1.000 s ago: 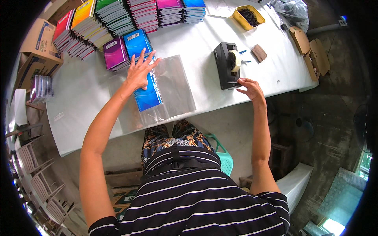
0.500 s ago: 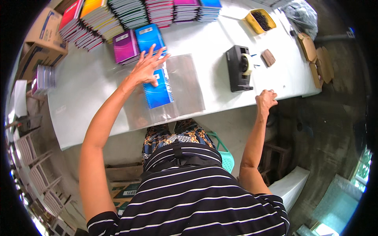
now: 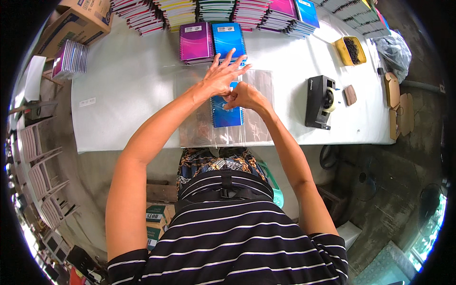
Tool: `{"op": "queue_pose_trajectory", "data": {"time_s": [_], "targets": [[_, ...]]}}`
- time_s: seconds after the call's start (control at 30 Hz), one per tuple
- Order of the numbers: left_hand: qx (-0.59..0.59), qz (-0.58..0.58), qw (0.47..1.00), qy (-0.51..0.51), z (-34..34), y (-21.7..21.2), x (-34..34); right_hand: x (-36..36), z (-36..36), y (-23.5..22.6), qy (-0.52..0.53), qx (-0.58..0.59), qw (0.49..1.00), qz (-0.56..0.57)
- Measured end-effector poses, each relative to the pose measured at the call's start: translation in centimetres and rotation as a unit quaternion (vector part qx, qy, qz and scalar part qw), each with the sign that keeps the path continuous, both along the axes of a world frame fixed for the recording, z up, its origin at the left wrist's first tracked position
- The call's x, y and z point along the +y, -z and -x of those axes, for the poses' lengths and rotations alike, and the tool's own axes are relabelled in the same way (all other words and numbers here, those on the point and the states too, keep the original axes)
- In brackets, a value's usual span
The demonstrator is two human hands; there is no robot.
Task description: The person repeatedly picks up small spiral-bound notebooks, places them into clear plastic sleeves, and seals the sleeves with tape. The person stacks the packaged notebooks on the table and continues the process with additional notebooks.
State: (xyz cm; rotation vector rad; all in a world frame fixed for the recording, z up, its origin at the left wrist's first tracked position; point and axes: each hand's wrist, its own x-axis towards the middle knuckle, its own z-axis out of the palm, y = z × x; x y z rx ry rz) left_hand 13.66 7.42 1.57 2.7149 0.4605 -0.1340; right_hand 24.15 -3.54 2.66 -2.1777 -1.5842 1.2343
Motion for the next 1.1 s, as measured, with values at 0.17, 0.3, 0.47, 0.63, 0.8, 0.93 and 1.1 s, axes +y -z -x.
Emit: {"op": "queue_pose_trajectory", "data": {"time_s": [0.17,0.3,0.47,0.63,0.8,0.93,1.1], "targets": [[0.018,0.009,1.0,0.001,-0.2,-0.1,-0.1,0.1,1.7,-0.4,-0.012,-0.149,0.988,-0.036],[-0.042,-0.047,0.998,0.013,0.3,1.9,0.1,0.3,2.5,-0.8,-0.081,-0.229,0.969,-0.052],[-0.012,-0.058,0.998,0.003,0.6,1.2,0.0,-0.4,1.7,-1.3,-0.131,-0.286,0.949,0.031],[-0.197,-0.008,0.962,-0.189,3.8,-0.6,-2.3,-4.7,-1.0,3.6,0.058,-0.134,0.985,-0.088],[-0.024,0.096,0.939,-0.329,8.5,5.0,-5.4,-4.7,-0.7,4.8,0.108,0.084,0.988,-0.074],[-0.065,0.256,0.904,-0.336,9.3,3.7,-6.5,-6.7,0.9,3.7,0.211,0.342,0.903,-0.152],[-0.352,0.565,0.676,-0.316,10.7,-2.2,-9.3,-8.2,2.2,1.2,0.207,0.316,0.877,-0.297]]}}
